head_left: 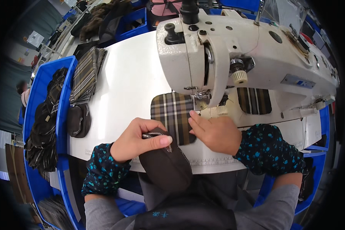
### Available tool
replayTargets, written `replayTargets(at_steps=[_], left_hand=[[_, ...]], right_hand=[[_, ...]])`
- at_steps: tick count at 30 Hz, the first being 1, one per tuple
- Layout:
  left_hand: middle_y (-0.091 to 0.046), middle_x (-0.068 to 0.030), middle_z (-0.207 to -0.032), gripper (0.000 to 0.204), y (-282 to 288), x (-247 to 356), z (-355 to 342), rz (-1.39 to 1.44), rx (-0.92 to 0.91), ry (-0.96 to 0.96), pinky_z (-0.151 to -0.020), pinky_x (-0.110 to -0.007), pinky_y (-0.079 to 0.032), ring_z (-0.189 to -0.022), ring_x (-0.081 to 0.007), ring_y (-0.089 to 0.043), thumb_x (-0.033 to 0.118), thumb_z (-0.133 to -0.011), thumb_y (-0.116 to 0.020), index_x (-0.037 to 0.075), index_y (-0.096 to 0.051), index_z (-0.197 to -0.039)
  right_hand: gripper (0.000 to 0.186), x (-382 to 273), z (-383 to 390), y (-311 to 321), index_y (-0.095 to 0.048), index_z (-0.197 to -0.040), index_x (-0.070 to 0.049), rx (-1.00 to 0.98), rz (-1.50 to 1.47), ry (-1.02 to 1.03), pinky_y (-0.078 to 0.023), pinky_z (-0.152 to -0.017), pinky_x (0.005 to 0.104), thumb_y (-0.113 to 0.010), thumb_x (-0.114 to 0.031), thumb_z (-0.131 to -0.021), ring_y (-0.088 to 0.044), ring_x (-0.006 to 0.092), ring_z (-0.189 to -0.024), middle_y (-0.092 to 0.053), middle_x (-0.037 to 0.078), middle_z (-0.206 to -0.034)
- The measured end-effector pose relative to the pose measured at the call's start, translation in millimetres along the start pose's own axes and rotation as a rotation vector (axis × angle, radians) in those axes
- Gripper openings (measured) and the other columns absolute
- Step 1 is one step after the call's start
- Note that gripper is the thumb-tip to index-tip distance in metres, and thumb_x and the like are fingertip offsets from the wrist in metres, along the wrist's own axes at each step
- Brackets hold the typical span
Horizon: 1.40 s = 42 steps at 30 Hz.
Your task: The recorder is using an industrial sewing machine to stitch together the components of small leather pouches or wallets.
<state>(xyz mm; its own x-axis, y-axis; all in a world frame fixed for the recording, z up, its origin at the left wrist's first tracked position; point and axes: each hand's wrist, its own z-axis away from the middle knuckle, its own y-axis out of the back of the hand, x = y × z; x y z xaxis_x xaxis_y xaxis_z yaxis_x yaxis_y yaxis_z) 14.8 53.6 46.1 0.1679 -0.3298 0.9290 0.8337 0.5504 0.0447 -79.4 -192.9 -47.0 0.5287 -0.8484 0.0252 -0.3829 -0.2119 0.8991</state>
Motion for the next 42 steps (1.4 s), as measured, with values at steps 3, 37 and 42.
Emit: replayTargets(at_steps=[3,37,42], left_hand=[[-0.072,-0.0031,-0.087,0.020,6.6,6.3,-28.0,-0.036,-0.087,0.024,-0.076,-0.023,-0.050,-0.080,-0.0067,-0.062,0.018,-0.095,-0.071,-0.001,-0.073,-0.100],[-0.069,-0.0152,-0.078,0.012,-6.1,-14.6,-94.4,-0.971,0.209,-0.403,-0.068,-0.044,-0.053,-0.076,-0.0384,-0.066,0.019,-0.088,-0.070,0.009,-0.073,-0.094],[-0.070,-0.0127,-0.079,0.015,-9.0,-12.7,-94.6,-1.037,0.240,-0.335,-0.066,-0.043,-0.053,-0.075,-0.0361,-0.067,0.022,-0.088,-0.070,0.011,-0.075,-0.097]], right_hand=[[0.035,-11.4,5.3,5.5,-0.071,-0.107,0.001,0.003,0.051,0.002,-0.050,-0.050,0.0305,-0.073,-0.028,-0.086,-0.064,0.0177,-0.060,-0.069,0.020,-0.120],[0.013,-16.2,5.4,11.4,-0.068,-0.081,0.000,0.147,0.142,0.176,-0.037,-0.043,0.0230,-0.066,-0.013,-0.080,-0.050,0.0082,-0.048,-0.073,0.022,-0.099],[0.014,-18.2,6.3,11.8,-0.068,-0.078,0.000,0.148,0.147,0.143,-0.038,-0.044,0.0235,-0.065,-0.014,-0.081,-0.050,0.0092,-0.049,-0.073,0.023,-0.097]])
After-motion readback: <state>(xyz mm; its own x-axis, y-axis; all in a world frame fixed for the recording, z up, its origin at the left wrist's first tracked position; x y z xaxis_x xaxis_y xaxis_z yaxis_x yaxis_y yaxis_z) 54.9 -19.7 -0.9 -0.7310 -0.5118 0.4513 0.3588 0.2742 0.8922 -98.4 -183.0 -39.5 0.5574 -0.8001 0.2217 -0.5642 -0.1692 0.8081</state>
